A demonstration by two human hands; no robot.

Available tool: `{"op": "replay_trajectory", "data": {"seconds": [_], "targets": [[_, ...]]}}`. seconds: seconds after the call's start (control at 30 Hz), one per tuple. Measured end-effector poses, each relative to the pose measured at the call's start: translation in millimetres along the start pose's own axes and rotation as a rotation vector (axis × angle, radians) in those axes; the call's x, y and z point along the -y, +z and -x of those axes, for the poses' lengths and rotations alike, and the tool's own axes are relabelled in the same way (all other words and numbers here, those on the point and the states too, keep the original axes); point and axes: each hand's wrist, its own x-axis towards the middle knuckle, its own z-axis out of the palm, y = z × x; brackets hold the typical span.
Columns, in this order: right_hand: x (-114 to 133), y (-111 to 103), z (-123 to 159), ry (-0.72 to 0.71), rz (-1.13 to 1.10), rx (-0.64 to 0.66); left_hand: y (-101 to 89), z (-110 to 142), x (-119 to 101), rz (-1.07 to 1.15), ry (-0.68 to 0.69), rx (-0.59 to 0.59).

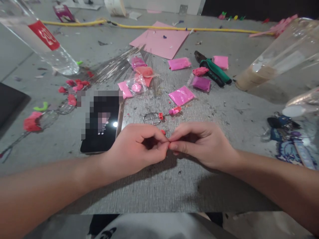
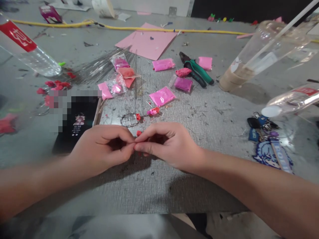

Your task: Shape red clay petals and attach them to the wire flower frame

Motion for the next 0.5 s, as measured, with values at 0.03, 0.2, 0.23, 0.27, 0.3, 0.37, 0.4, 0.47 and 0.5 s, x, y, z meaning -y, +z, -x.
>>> {"op": "replay_trajectory", "data": {"seconds": [0.03,0.2,0.23,0.27,0.3,0.37,0.4,0.47,0.5], "targets": [[0,0,0,0.038,-0.070,0.010,-0.1,0,-1,-0.023,0.024,-0.012],[-2,-6,-1,0.060,-0.209,-0.016,-7.7,-3,0,-0.195,0.153,-0.023],[-3,-7,-2,0.074,-0.211,-0.029,-10.9,-4,3,-0.230,0.202,0.005],[-4,-8,-2,0.085,-0.210,-0.039,-14.5,-6,6,-0.266,0.259,0.054],[-4,-8,-2,0.089,-0.206,-0.046,-18.0,-7,10,-0.288,0.329,0.127],[-5,-9,-3,0.083,-0.191,-0.054,-24.2,-10,18,-0.350,0.458,0.308],[-4,-8,-3,0.080,-0.180,-0.055,-26.3,-11,22,-0.398,0.525,0.351],[-4,-8,-3,0.076,-0.164,-0.051,-28.2,-12,27,-0.478,0.591,0.433],[-4,-8,-3,0.078,-0.160,-0.047,-28.1,-11,28,-0.508,0.590,0.459]]}}
